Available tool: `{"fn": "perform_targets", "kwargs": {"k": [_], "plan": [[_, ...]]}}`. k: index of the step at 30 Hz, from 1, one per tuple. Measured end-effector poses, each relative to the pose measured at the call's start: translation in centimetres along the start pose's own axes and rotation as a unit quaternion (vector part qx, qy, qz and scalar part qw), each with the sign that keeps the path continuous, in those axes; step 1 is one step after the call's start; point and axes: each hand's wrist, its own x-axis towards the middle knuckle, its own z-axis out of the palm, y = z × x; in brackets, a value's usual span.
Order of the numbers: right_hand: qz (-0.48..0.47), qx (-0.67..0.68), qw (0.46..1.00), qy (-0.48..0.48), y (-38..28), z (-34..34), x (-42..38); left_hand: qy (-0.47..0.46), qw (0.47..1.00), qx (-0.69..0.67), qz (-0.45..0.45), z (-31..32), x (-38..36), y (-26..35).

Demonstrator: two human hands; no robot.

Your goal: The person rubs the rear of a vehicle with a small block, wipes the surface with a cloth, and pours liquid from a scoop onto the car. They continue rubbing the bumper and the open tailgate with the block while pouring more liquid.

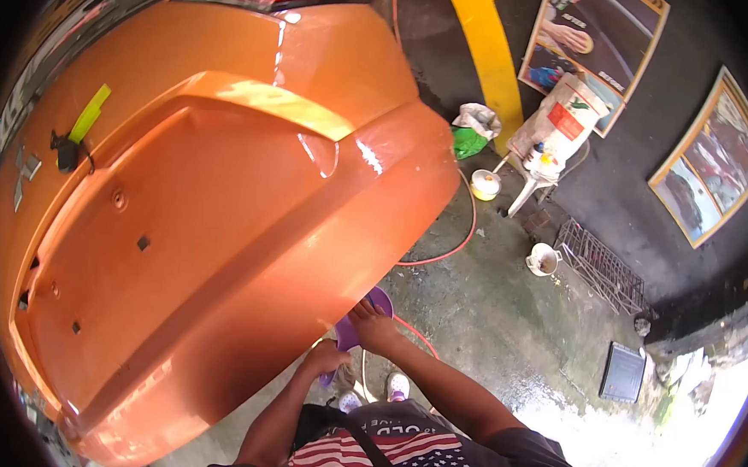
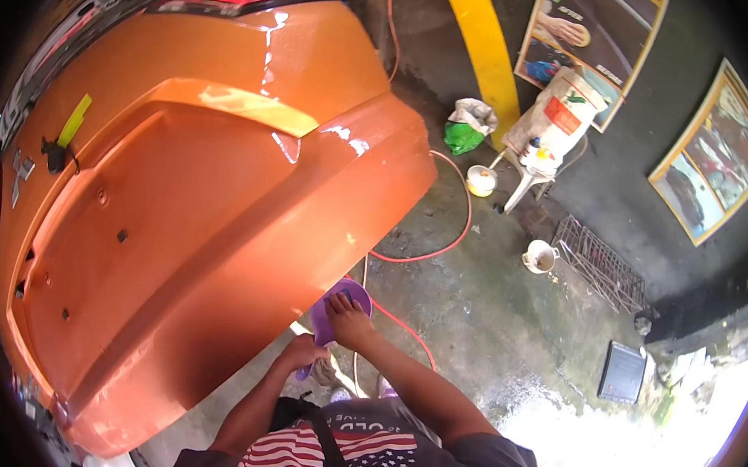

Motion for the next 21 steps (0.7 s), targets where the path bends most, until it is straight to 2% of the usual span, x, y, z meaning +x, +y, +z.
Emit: {"fn": "perform_targets", "kwargs": {"k": [2,3,5,6,7,9,11,13,15,17,19,21], "plan": [[0.044,-0.024,0.997,-0.06,1.3,1.7,1.1,-0.008,1.0,-0.016,0.013,0.0,0.8,1.4],[0.048,-0.027,0.997,-0.052,1.9,1.9,1.1,-0.03,0.997,-0.059,0.028,0.7,1.6,1.1],[0.101,-0.016,0.987,-0.126,3.5,0.9,0.9,-0.047,0.993,-0.1,0.051,1.1,2.3,1.8],[0.063,-0.016,0.98,-0.186,4.4,0.4,1.1,-0.054,0.992,-0.087,0.068,1.3,2.5,2.1],[0.061,-0.022,0.981,-0.182,6.0,0.7,0.9,-0.06,0.992,-0.075,0.085,1.3,2.6,2.9],[0.12,0.233,0.963,-0.062,10.4,2.0,0.0,-0.063,0.988,-0.105,0.097,0.8,2.0,4.1],[0.178,0.372,0.909,0.068,10.5,-6.4,-2.2,-0.07,0.985,-0.129,0.091,1.1,2.4,4.0],[0.316,0.527,0.778,0.133,12.5,-13.6,-3.5,-0.061,0.989,-0.092,0.094,0.5,2.5,4.2],[0.359,0.444,0.775,0.27,14.3,-18.5,-1.7,-0.05,0.988,-0.099,0.104,-0.2,2.6,4.4],[0.262,0.354,0.843,0.309,12.2,-23.6,1.0,-0.036,0.991,-0.08,0.103,-1.4,1.0,5.4],[0.094,0.274,0.894,0.341,7.1,-28.0,4.1,-0.022,0.993,-0.061,0.1,-2.1,0.9,5.3],[0.035,0.193,0.933,0.301,3.6,-28.3,6.6,-0.028,0.992,-0.098,0.075,-1.9,2.0,2.6]]}}
